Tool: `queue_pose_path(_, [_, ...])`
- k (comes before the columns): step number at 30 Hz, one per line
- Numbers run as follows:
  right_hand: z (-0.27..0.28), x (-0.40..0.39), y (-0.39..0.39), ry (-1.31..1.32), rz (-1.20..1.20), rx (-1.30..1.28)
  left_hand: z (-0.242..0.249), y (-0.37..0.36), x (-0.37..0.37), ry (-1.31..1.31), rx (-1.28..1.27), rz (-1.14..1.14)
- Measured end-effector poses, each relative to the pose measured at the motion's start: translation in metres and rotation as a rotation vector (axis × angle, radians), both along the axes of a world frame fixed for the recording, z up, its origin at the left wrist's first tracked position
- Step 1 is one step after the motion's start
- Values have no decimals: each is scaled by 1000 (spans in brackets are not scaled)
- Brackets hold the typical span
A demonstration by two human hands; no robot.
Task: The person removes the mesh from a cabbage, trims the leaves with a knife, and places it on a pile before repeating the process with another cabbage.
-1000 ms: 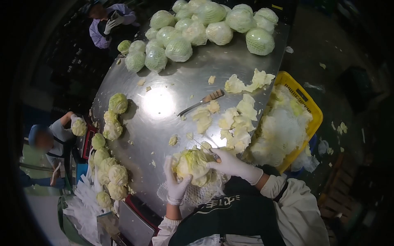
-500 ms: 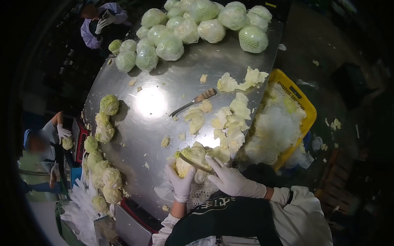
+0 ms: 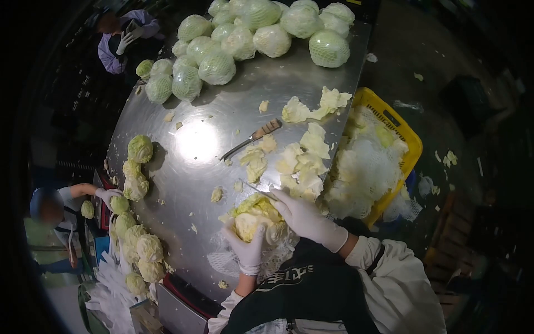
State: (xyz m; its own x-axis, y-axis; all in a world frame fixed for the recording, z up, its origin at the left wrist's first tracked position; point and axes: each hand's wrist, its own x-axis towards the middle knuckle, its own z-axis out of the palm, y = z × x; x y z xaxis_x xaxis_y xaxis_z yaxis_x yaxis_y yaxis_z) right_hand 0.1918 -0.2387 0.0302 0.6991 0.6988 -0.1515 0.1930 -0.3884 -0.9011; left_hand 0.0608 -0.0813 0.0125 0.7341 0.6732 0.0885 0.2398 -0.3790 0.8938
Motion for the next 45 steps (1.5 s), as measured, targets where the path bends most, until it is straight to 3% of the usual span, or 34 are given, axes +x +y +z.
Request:
queue_pose_path(2, [-17,6,0,45,-152,183,-8,11,-9,-10,-53,-58])
queue_pose_path(4, [-38,12,-6,-20,-191,205,-4,20,-22,-15,-104,-117])
queue_pose_path(6, [-54,19,-22,394,-247,138,10,27,-38,9,-276,-148])
queue_pose_path(7, [-55,20,-33,388,-245,146,-16,57,-62,-1,-8,-290])
queue_pose_path(8, [-56,19,-45,590,-327,86,-11,62,-74,-6,0,-284])
queue_pose_path(9, [-56,16,-51,800,-402,18,-2,64,-86,-11,-290,-237])
queue_pose_path(10, [-44,13,-53,813,-391,17,5,64,-99,-10,-582,-185])
queue_pose_path(12, [-15,14,-57,715,-434,-28,11,63,-108,9,-568,-164])
queue_pose_path(14, [-35,26,-67,-249,-362,128,12,43,-97,40,-559,-25])
queue_pose_path(16, [-10,47,-80,-229,-596,-146,7,32,-85,26,-558,50])
queue_pose_path(18, [21,47,-80,-346,-593,-245,13,24,-74,201,77,-162])
queue_pose_path(19, [31,47,-78,-459,-585,-347,22,17,-64,195,72,-170])
queue_pose_path(21, [39,27,-65,-504,-268,-172,46,3,-45,231,393,-382])
queue_pose_path(24, [79,-5,-26,-91,193,-264,52,-5,-36,236,477,-428])
queue_pose_path(25, [53,-16,-18,-343,214,-64,50,-6,-36,238,479,-432])
queue_pose_path(28, [20,-8,6,-201,398,122,43,-3,-41,228,539,-481])
queue_pose_path(31, [17,22,13,154,166,110,43,5,-53,223,649,-501])
queue_pose_path(33, [-9,42,12,119,-117,91,44,12,-64,269,637,-559])
queue_pose_path(36, [-10,66,-13,177,-237,-18,35,30,-89,189,430,-513])
queue_pose_path(38, [-10,66,-22,-371,-300,-279,35,36,-99,228,480,-520])
queue_pose_path(40, [17,46,-14,-357,-245,-204,25,32,-107,58,145,-451])
queue_pose_path(41, [32,34,-7,-348,-208,-129,22,28,-106,63,144,-446])
queue_pose_path(43, [22,11,6,-132,95,110,18,20,-99,80,283,-384])
queue_pose_path(45, [15,-3,18,203,419,209,9,18,-95,84,291,-373])
